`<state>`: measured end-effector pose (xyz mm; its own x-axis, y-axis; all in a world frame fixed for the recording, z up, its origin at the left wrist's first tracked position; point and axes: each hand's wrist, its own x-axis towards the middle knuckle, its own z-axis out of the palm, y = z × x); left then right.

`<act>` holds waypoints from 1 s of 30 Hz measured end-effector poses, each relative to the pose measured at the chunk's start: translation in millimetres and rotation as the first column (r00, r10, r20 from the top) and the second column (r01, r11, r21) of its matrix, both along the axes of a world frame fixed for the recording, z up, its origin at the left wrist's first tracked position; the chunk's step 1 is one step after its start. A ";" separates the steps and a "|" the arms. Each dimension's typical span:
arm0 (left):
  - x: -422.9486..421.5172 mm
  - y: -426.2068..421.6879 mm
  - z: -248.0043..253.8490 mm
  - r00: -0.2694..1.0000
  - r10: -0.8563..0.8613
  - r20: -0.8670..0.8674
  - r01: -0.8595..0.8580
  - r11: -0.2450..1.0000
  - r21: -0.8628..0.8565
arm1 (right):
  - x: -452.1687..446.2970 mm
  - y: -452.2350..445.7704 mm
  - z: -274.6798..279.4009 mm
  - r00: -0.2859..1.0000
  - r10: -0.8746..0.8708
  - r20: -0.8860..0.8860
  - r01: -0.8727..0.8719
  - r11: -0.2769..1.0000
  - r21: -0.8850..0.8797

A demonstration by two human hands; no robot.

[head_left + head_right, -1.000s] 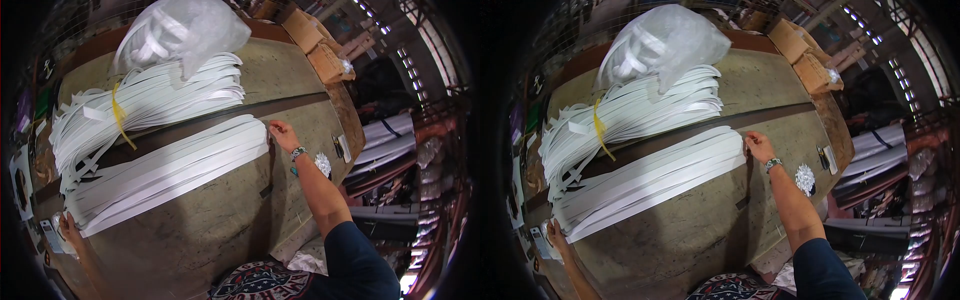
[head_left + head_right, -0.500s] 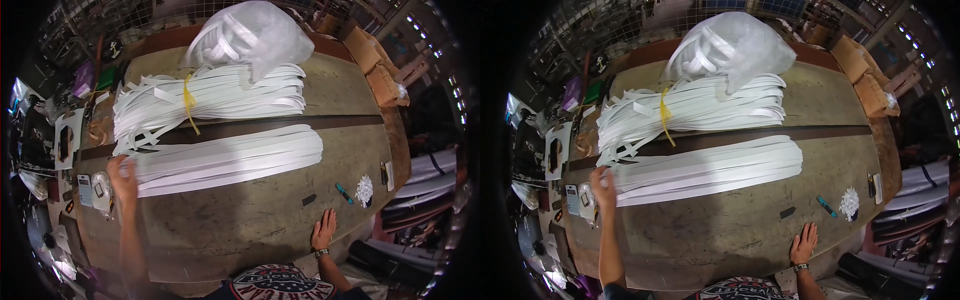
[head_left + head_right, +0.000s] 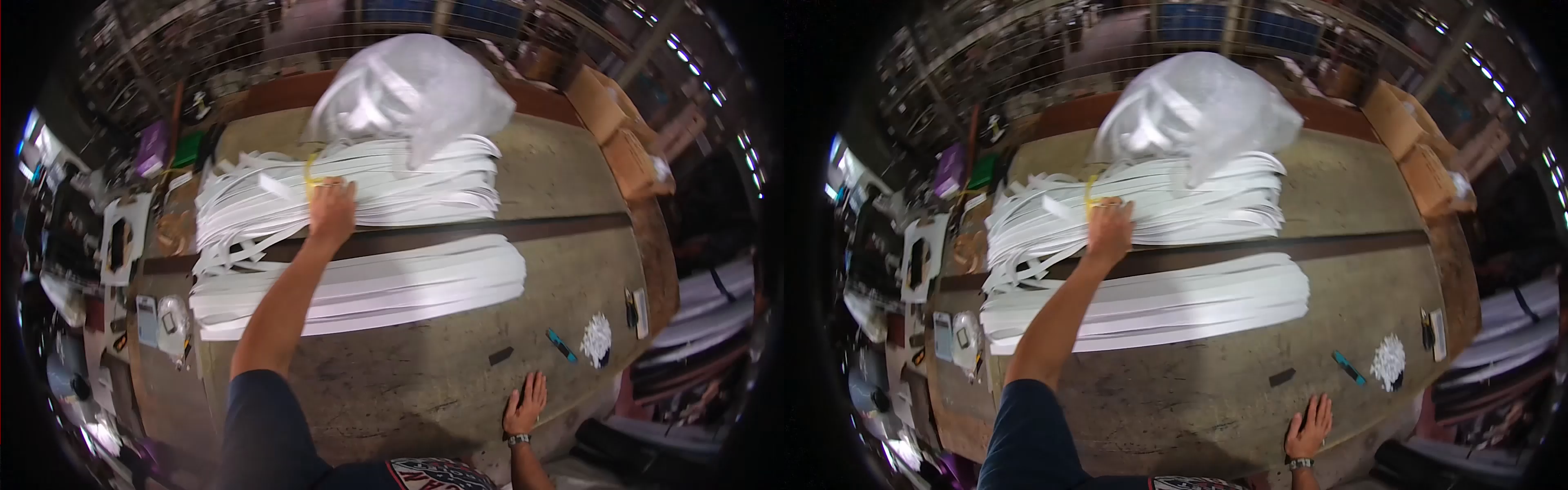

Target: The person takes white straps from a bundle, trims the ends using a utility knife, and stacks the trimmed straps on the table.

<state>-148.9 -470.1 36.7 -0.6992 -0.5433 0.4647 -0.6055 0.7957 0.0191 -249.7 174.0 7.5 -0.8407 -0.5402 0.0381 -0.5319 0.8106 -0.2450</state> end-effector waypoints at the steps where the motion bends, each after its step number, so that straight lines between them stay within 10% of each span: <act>1: 0.6 -5.9 -3.2 0.999 -0.007 0.054 0.008 1.000 -0.013 | 1.5 3.4 1.8 1.000 -0.009 -0.001 0.009 1.000 -0.020; 8: 13.8 -24.9 48.4 0.999 0.048 0.009 -0.048 0.930 0.364 | 2.0 0.3 6.4 0.999 -0.024 -0.035 0.023 0.999 -0.043; 14: -7.5 -53.5 36.2 0.943 -0.067 0.326 -0.065 0.924 0.378 | 2.8 5.7 9.0 0.997 0.017 -0.070 -0.023 0.996 -0.086; 30: -1.4 -21.4 94.9 0.987 0.010 0.161 -0.097 0.835 0.542 | 5.4 -3.2 13.9 0.999 -0.045 -0.021 0.048 0.993 0.112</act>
